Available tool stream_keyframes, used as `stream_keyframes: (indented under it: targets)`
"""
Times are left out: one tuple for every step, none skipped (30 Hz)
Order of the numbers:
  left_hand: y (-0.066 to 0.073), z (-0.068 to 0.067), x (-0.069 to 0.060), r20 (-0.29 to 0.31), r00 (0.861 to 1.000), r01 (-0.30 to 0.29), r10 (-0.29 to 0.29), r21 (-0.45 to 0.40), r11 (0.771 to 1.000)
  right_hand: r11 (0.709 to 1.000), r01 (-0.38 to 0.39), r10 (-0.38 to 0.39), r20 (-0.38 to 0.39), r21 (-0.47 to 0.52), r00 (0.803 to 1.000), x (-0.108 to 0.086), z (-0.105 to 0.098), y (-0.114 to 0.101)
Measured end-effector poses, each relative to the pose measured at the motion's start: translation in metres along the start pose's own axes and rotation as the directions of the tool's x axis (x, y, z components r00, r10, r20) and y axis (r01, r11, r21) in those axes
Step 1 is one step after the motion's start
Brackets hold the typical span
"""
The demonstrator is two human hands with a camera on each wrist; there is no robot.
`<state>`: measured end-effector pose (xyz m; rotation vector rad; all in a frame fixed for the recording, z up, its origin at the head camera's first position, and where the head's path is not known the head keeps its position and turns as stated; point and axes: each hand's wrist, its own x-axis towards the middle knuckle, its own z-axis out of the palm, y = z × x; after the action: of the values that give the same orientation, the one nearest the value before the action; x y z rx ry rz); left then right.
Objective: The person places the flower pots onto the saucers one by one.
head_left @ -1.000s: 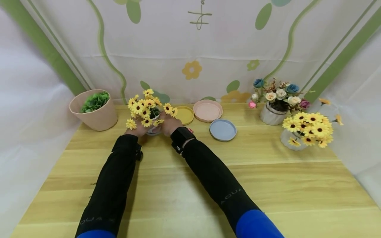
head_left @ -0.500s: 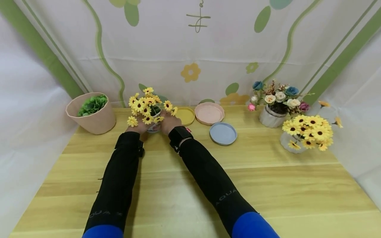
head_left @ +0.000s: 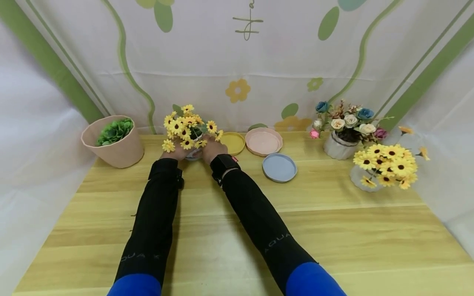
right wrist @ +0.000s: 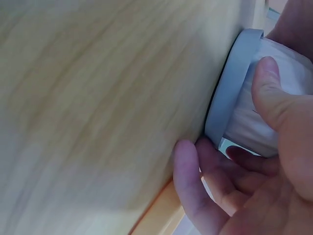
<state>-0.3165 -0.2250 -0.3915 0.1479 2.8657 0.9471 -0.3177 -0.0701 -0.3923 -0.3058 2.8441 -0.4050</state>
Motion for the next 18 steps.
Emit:
stream_keyframes:
  targets:
    - [0.0,0.0,-0.001,0.004,1.0,0.007,-0.007,0.006,1.0,1.0,-0.003,0.003,0.002,0.01,1.0,0.0,0.0,0.0]
    - [-0.001,-0.001,-0.001,0.001,1.0,0.005,-0.005,0.016,1.0,1.0,-0.003,0.003,0.006,0.024,1.0,-0.001,0.001,-0.001]
    - [-0.002,-0.001,-0.003,0.002,1.0,-0.005,0.005,0.022,1.0,0.999,-0.002,0.002,0.009,0.036,1.0,-0.001,0.001,-0.001]
    - [-0.002,-0.001,-0.004,-0.006,1.0,-0.026,0.026,0.022,0.999,0.999,0.0,-0.001,0.015,0.053,1.0,-0.002,0.002,-0.002]
    - [-0.003,-0.002,-0.005,-0.01,0.999,-0.038,0.038,0.026,0.999,0.998,0.008,-0.009,0.019,0.061,1.0,-0.002,0.003,-0.002]
    - [-0.004,-0.003,-0.006,-0.006,0.999,-0.037,0.037,0.03,0.999,0.997,0.013,-0.015,0.022,0.075,1.0,-0.002,0.004,-0.002]
    - [-0.005,-0.003,-0.006,0.002,0.999,-0.035,0.035,0.03,0.999,0.997,0.026,-0.028,0.029,0.074,0.999,-0.002,0.005,-0.002]
    - [-0.005,-0.004,-0.007,0.018,1.0,-0.014,0.014,0.014,1.0,0.997,0.035,-0.038,0.033,0.07,0.999,-0.002,0.006,-0.002]
    - [-0.006,-0.005,-0.008,0.063,0.997,0.033,-0.032,-0.01,0.999,0.997,0.043,-0.045,0.036,0.061,0.998,-0.002,0.007,-0.002]
    - [-0.007,-0.006,-0.009,0.106,0.991,0.089,-0.085,-0.037,0.995,0.998,0.055,-0.057,0.042,0.038,0.998,-0.003,0.008,-0.001]
    - [-0.007,-0.007,-0.01,0.145,0.981,0.137,-0.128,-0.052,0.989,0.997,0.069,-0.069,0.043,0.017,0.997,-0.003,0.009,0.0]
    - [-0.007,-0.008,-0.011,0.178,0.97,0.182,-0.168,-0.065,0.981,0.997,0.078,-0.078,0.046,0.005,0.996,-0.004,0.009,0.001]
    - [-0.007,-0.008,-0.011,0.186,0.965,0.201,-0.182,-0.086,0.976,0.995,0.098,-0.097,0.047,-0.014,0.994,-0.005,0.01,0.002]
    - [-0.007,-0.009,-0.011,0.197,0.959,0.229,-0.206,-0.102,0.968,0.993,0.115,-0.114,0.045,-0.013,0.992,-0.006,0.009,0.004]
    - [-0.007,-0.009,-0.012,0.22,0.95,0.246,-0.22,-0.096,0.965,0.99,0.138,-0.137,0.045,-0.017,0.99,-0.007,0.009,0.005]
    - [-0.008,-0.009,-0.011,0.248,0.946,0.24,-0.211,-0.092,0.966,0.985,0.171,-0.17,0.039,-0.017,0.985,-0.008,0.009,0.008]
    - [-0.007,-0.01,-0.012,0.261,0.942,0.238,-0.21,-0.08,0.968,0.98,0.201,-0.201,0.028,0.0,0.979,-0.009,0.009,0.01]
    - [-0.007,-0.012,-0.013,0.283,0.936,0.241,-0.21,-0.08,0.967,0.971,0.238,-0.238,0.021,0.013,0.971,-0.01,0.007,0.013]
